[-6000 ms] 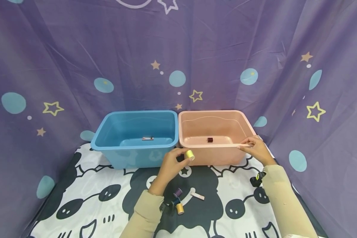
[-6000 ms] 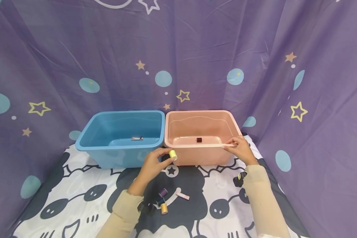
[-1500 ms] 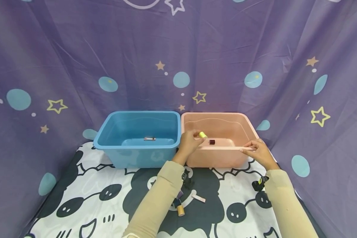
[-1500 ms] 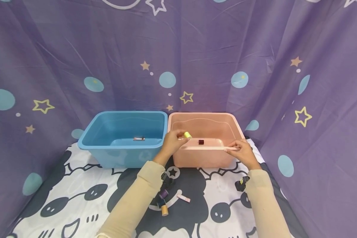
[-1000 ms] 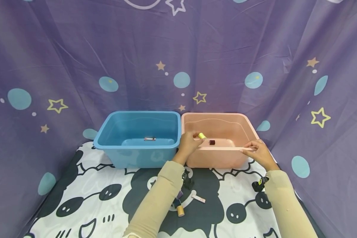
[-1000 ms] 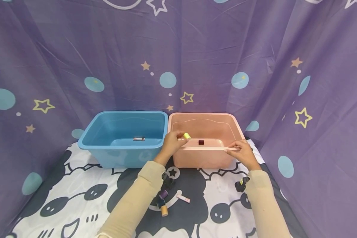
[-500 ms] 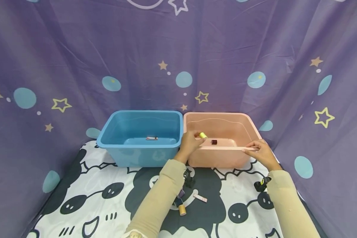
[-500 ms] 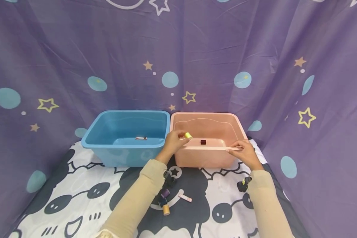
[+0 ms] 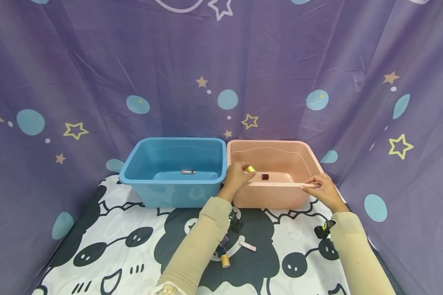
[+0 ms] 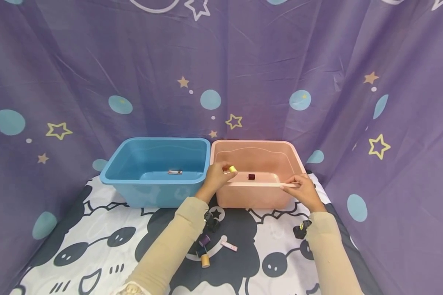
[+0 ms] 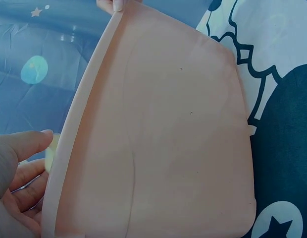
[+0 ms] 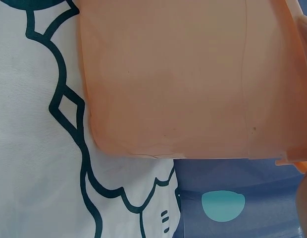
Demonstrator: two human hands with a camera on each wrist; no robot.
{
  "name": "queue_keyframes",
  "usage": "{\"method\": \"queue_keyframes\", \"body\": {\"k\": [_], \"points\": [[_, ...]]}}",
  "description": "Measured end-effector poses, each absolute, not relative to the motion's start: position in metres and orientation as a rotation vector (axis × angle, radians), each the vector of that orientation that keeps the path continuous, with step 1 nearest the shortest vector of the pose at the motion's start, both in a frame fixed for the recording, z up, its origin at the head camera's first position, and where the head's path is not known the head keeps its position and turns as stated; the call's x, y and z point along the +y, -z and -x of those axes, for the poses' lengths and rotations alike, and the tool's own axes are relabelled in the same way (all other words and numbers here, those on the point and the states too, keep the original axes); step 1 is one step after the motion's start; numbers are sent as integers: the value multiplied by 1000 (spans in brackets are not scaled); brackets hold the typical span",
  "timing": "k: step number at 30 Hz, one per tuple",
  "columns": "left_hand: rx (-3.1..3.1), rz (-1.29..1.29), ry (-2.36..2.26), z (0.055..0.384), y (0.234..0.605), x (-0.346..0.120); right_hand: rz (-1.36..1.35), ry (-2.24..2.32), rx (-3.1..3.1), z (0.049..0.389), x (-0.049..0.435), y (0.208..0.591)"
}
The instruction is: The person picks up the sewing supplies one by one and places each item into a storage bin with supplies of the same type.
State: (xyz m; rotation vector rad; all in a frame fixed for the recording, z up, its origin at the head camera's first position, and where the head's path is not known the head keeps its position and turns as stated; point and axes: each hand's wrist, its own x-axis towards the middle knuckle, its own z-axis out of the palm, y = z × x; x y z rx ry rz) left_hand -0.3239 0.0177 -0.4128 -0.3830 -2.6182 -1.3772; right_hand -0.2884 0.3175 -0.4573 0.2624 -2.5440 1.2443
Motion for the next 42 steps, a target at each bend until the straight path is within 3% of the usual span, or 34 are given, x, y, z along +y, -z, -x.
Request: {"method": "queue_keyframes", "body": {"k": [42], "points": [[-2555,503,1375,299,408,8,-247,-1238,-2570,288,317,458]]}}
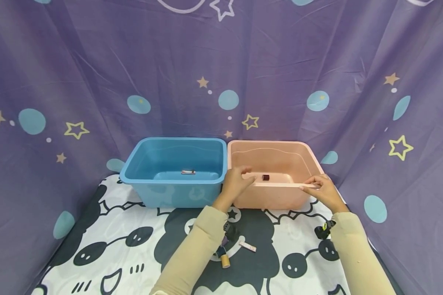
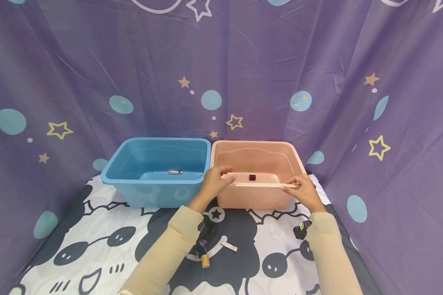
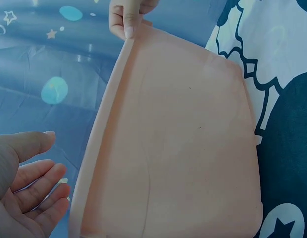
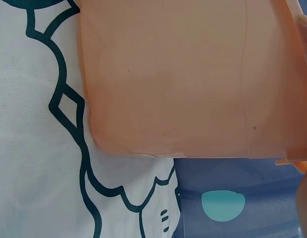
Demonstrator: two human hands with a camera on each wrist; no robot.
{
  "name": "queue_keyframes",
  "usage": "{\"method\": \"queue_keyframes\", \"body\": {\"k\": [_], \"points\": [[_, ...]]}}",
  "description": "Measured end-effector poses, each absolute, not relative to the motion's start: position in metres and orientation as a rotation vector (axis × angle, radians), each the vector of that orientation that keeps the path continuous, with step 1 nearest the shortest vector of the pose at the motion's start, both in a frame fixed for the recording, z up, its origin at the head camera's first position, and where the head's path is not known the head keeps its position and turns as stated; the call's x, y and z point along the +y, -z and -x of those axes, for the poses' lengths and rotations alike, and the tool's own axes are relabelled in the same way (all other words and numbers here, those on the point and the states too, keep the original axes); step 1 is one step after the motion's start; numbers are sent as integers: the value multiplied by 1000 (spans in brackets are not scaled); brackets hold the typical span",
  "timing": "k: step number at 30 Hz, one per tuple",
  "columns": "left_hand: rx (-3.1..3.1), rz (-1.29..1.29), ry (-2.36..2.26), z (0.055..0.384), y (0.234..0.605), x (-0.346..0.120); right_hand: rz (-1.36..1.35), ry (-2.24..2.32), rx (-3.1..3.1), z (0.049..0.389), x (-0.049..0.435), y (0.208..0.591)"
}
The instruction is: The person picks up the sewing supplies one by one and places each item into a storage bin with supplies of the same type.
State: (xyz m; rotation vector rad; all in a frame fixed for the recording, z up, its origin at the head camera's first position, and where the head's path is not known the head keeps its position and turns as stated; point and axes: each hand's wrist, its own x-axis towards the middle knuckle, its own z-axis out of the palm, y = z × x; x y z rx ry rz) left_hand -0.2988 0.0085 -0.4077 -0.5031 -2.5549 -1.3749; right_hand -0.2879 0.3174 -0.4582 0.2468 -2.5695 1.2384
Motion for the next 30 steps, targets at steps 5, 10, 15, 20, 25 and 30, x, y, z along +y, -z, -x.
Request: {"method": "queue_keyframes", "body": {"k": [5,10,15,20,25,30], "points": [[-2536,501,1348,291,406,4,-263,-1240,-2554,287,318,458],[-2503,508,1374,283,405,-3,-279,-1241,-2548,287,317,457],[-2472,534,1414,274,407,-10,-267,-1220,-2563,287,317,456],[-2458,552,1436,264,408,-17,-259,-1217,-2575,287,317,456],[-2416,591,1397,257,410,-25,-264,-1226,-2573,288,317,456],[-2419,600,1436,249,413,-32,-285,-1239,-2559,287,317,456]]}}
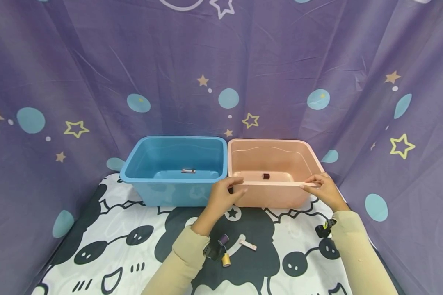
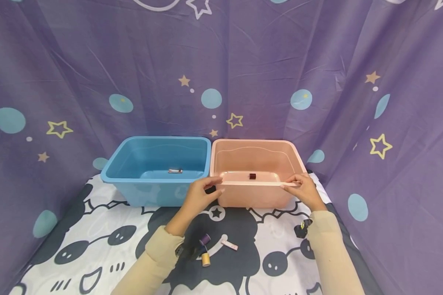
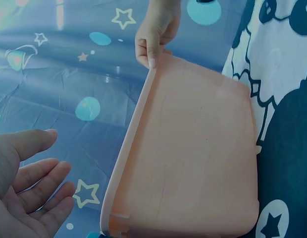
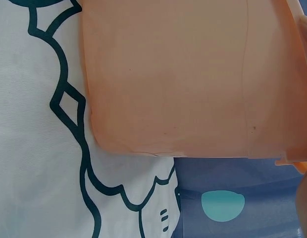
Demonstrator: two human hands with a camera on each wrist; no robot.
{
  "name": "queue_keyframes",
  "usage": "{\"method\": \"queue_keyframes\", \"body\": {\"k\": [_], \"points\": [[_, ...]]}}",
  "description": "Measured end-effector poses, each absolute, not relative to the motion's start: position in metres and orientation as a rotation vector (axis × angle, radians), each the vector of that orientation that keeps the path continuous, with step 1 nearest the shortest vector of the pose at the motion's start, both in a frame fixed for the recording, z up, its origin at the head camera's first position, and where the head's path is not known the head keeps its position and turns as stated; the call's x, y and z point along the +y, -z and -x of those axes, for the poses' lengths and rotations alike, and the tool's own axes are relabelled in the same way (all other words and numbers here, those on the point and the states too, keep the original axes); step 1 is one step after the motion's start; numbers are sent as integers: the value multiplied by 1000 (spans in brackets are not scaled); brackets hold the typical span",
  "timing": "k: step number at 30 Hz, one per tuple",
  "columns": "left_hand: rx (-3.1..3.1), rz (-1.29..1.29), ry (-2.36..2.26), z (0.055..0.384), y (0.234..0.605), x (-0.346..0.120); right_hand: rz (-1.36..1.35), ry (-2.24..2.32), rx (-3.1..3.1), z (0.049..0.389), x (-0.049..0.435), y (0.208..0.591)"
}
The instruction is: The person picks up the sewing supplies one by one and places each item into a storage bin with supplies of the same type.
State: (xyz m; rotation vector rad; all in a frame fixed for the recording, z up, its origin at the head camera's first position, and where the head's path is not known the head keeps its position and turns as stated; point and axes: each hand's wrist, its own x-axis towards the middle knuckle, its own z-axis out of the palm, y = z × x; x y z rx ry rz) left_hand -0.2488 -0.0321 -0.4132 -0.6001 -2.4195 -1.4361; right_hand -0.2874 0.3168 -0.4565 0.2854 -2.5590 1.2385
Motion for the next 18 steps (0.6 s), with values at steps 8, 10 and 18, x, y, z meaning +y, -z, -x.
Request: {"method": "queue_keyframes", "body": {"k": [8,10,18], "points": [[-2456,607,1510,235,422,-41,-281,-1219,-2573,288,317,457],[-2455,615,1510,233,425,-42,-280,-1210,-2574,288,317,456],[-2435,602,1471,229,439,-48,-254,-1219,-2578,288,318,457]]}}
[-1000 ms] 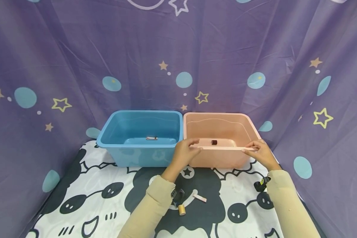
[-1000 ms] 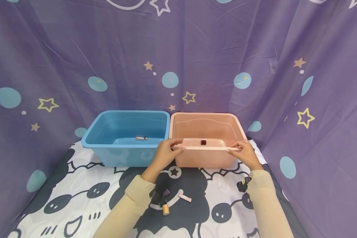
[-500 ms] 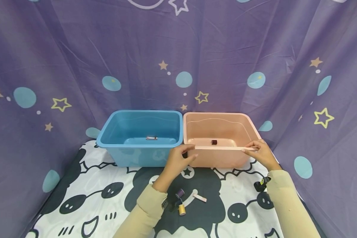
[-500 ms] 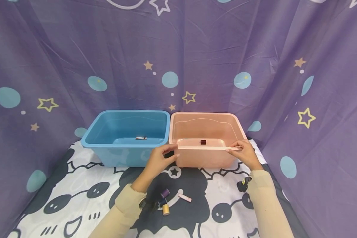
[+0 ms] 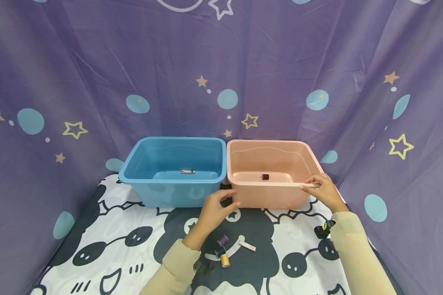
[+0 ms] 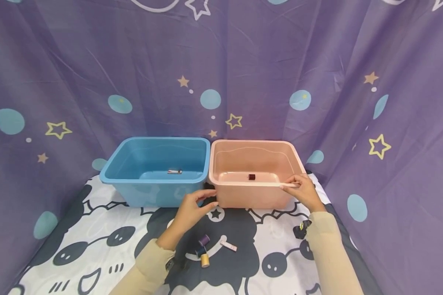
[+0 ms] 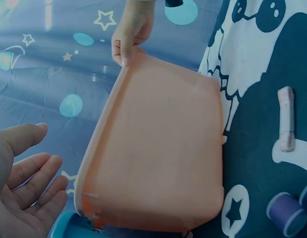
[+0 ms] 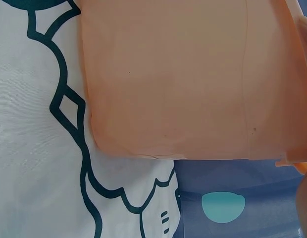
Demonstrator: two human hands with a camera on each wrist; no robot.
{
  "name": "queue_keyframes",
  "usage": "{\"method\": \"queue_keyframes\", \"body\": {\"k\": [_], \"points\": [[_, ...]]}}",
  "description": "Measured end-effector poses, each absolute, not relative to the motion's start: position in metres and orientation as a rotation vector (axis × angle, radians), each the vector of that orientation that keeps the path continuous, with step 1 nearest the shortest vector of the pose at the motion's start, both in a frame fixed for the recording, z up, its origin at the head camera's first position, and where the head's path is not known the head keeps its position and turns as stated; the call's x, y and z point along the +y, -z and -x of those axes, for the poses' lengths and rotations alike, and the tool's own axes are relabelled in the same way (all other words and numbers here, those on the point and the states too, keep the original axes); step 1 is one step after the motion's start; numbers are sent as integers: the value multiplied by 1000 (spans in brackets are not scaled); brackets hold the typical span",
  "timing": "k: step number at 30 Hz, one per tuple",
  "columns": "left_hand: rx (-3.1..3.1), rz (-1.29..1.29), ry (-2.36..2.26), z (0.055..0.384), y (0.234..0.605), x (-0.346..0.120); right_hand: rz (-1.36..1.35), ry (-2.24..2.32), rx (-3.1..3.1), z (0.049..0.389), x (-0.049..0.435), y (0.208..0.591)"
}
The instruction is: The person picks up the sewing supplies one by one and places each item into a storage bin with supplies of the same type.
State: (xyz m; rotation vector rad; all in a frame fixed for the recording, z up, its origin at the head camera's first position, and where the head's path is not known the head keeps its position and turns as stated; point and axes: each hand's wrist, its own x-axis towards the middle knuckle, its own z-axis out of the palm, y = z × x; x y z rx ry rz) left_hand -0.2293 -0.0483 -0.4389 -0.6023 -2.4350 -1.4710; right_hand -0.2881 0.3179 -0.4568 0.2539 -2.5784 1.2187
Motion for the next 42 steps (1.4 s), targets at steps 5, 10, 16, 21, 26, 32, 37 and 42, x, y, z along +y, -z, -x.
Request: {"method": "queue_keyframes", "body": {"k": [5,10,16,21,26,32,37,42], "points": [[-2411,595,1505,224,447,-55,-254,-1231,-2570,289,318,458],[-2447,568,1494,219,459,-62,-266,-1236,-2560,288,317,458],[-2469,524,1451,212,473,-68,-260,-1225,-2559,287,314,457],[-2484,531,1418,211,483,-69,-273,-1241,-2544,285,313,455],[-2508,525,1418,210,492,-70,-266,-1227,-2546,284,314,454],[-2496,539,1429,208,502,-75,-244,-1220,-2562,286,317,456],[-2505,552,1437,206,510,-78,-245,-1240,-2562,286,316,456],[-2549,533,1425,204,516,-81,-249,-1248,-2559,286,315,456]]}}
